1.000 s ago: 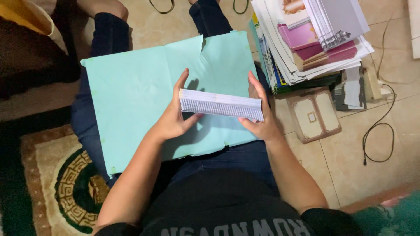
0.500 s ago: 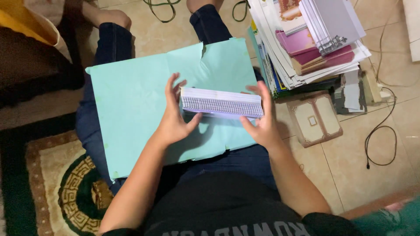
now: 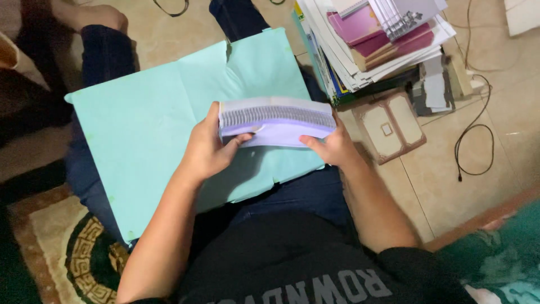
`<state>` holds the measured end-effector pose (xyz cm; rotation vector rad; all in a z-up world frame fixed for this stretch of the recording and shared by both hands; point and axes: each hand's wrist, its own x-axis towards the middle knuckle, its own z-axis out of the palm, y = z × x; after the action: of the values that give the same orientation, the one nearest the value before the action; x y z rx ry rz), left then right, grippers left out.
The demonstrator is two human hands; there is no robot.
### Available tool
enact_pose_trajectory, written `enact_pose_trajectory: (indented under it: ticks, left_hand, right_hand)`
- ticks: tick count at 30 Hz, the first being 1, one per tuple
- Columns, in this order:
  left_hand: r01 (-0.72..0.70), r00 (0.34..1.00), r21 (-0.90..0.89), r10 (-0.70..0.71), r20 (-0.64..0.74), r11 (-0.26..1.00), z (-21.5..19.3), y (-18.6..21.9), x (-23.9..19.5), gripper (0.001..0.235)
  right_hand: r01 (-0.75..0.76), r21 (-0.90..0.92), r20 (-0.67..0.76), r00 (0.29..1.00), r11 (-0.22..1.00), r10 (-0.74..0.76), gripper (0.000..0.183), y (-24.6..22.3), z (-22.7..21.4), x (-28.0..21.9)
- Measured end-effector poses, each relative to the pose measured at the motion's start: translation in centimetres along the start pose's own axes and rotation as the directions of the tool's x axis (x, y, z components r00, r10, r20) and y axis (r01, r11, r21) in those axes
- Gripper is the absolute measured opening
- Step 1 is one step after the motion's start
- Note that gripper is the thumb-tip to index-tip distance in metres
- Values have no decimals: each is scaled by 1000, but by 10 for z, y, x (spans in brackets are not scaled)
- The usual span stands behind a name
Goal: Assembling paper craft components by aligning and pressing them onto a base sheet
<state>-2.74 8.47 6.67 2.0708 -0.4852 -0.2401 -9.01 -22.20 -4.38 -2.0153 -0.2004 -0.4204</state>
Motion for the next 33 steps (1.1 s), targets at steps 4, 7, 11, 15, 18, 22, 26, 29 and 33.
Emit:
enact_pose_trajectory:
  ticks: [4, 7, 11, 15, 18, 22, 26, 29, 33]
  left_hand:
    - [46, 998, -93, -43, 37, 995, 15, 22, 17, 62]
    - [-25, 990, -559, 99, 103, 829, 36, 12, 23, 53]
    - [-90, 991, -381, 121, 60, 920, 57, -9, 20, 36]
    - [-87, 994, -207, 97, 41, 974, 69, -18, 20, 20]
    - [10, 995, -184, 9, 103, 983, 64, -13, 19, 23]
    - [-79, 992, -170, 94, 83, 982, 67, -15, 19, 20]
    - [-46, 995, -155, 58, 76, 987, 66, -14, 19, 20]
    - [-52, 996, -137, 62, 70, 989, 69, -13, 20, 20]
    - [-159, 987, -60, 161, 28, 985, 72, -17, 22, 21]
  right_hand:
    - [-191, 523, -25, 971, 831, 239, 66, 39, -22, -41]
    - [-213, 884, 23, 909, 416, 417, 42, -7, -50, -41]
    - [-119, 900, -205, 733, 419, 649, 48, 9, -134, -46]
    - [-67, 889, -393, 400, 454, 828, 63, 118, -242, -98]
    - [225, 851, -515, 184, 474, 837, 64, 118, -256, -100]
    - [184, 815, -573, 120, 549, 810, 69, 161, -296, -161]
    - [109, 823, -559, -25, 558, 829, 61, 199, -321, -223]
    - [44, 849, -525, -30, 526, 850, 54, 218, -329, -255]
    - [-272, 884, -419, -102, 380, 902, 42, 239, -318, -243]
